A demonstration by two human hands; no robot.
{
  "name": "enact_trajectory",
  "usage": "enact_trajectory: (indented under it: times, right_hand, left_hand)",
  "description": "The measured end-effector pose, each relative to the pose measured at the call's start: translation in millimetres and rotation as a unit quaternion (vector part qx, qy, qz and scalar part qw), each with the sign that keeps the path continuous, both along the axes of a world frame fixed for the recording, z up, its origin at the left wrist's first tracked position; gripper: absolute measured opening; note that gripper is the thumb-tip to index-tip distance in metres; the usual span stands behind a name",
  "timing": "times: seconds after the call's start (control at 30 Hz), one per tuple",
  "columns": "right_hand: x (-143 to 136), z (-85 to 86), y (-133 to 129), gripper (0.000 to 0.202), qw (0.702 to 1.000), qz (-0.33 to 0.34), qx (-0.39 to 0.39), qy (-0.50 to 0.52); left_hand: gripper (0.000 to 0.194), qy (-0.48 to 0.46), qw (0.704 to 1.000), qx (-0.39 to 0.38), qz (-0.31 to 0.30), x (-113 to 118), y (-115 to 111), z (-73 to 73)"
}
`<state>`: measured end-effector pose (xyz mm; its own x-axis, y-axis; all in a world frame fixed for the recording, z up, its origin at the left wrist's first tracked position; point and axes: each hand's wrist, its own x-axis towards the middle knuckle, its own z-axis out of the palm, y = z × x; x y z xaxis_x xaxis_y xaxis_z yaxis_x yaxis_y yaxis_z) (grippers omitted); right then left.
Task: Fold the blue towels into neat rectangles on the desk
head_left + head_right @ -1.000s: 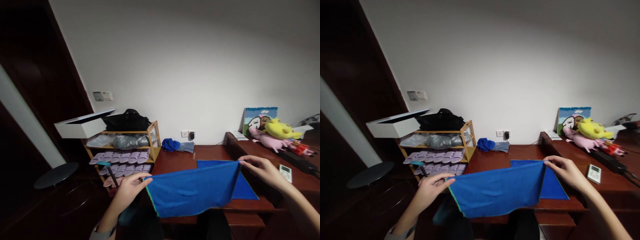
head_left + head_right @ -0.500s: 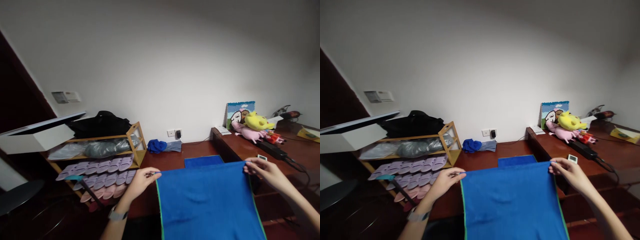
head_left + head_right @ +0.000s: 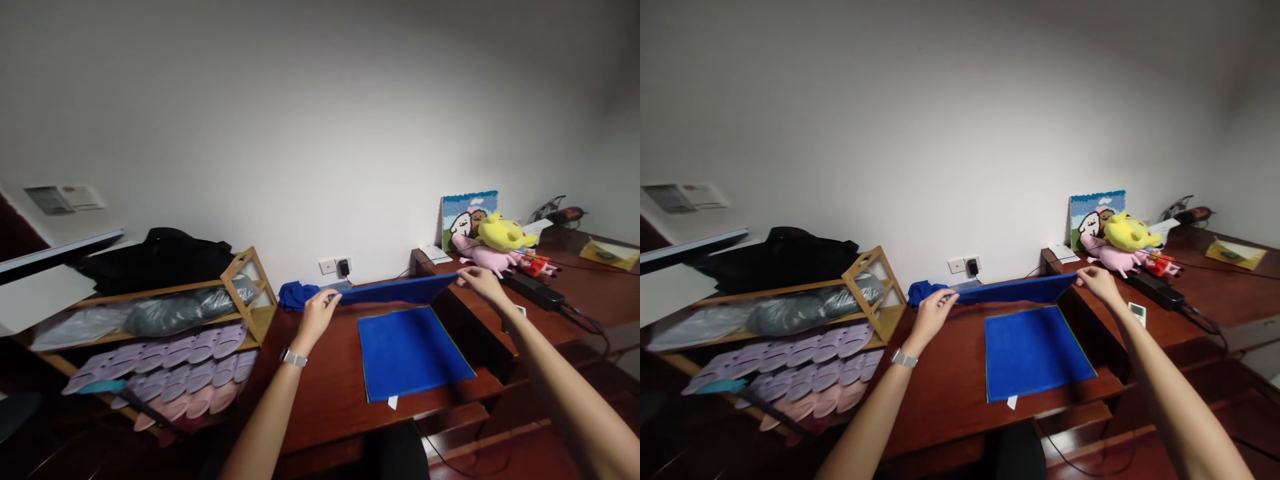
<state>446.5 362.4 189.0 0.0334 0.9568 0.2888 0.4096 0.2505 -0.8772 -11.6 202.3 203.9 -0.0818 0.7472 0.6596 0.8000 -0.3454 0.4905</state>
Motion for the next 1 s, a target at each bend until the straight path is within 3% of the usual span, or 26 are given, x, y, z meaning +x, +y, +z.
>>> enact_trajectory:
  times: [0.1, 0.2, 0.3, 0.37, 0.43, 0.53, 0.83, 1.0]
  right_hand:
    - [5.2, -51.5, -20.7, 0.041, 0.996, -0.068, -0.032, -0.054]
    - [2.5, -127.5, -55.3, 0.036, 0.984, -0.124, -0.038, -0.121]
    - [-3.4, -202.2, -85.1, 0.038, 0.966, -0.149, -0.122, -0.174]
    - [-3.0, -236.4, -94.4, 0.038, 0.955, -0.149, -0.183, -0.178]
    - [2.3, -254.1, -95.8, 0.039, 0.95, -0.152, -0.211, -0.171]
    - [13.5, -259.0, -92.2, 0.042, 0.95, -0.158, -0.214, -0.165]
    - [21.5, -269.2, -97.6, 0.047, 0.95, -0.168, -0.204, -0.164]
    - [10.5, -274.5, -107.7, 0.047, 0.945, -0.171, -0.19, -0.206]
  left_hand:
    - [0.027, 0.048, 0.998, -0.008, -0.039, 14.1, -16.9, -56.1]
    - [0.025, 0.089, 0.993, -0.046, -0.059, 34.9, -41.6, -135.9]
    - [0.029, 0.135, 0.985, -0.091, -0.063, 54.6, -66.1, -214.2]
    - [0.03, 0.152, 0.981, -0.105, -0.052, 62.0, -77.9, -251.4]
    - [0.029, 0.155, 0.981, -0.107, -0.039, 64.0, -84.9, -271.9]
    - [0.025, 0.156, 0.981, -0.106, -0.037, 61.3, -88.1, -277.8]
    - [0.023, 0.209, 0.974, -0.082, -0.043, 56.5, -90.8, -256.8]
    - [0.018, 0.227, 0.966, -0.113, -0.044, 60.2, -95.2, -243.9]
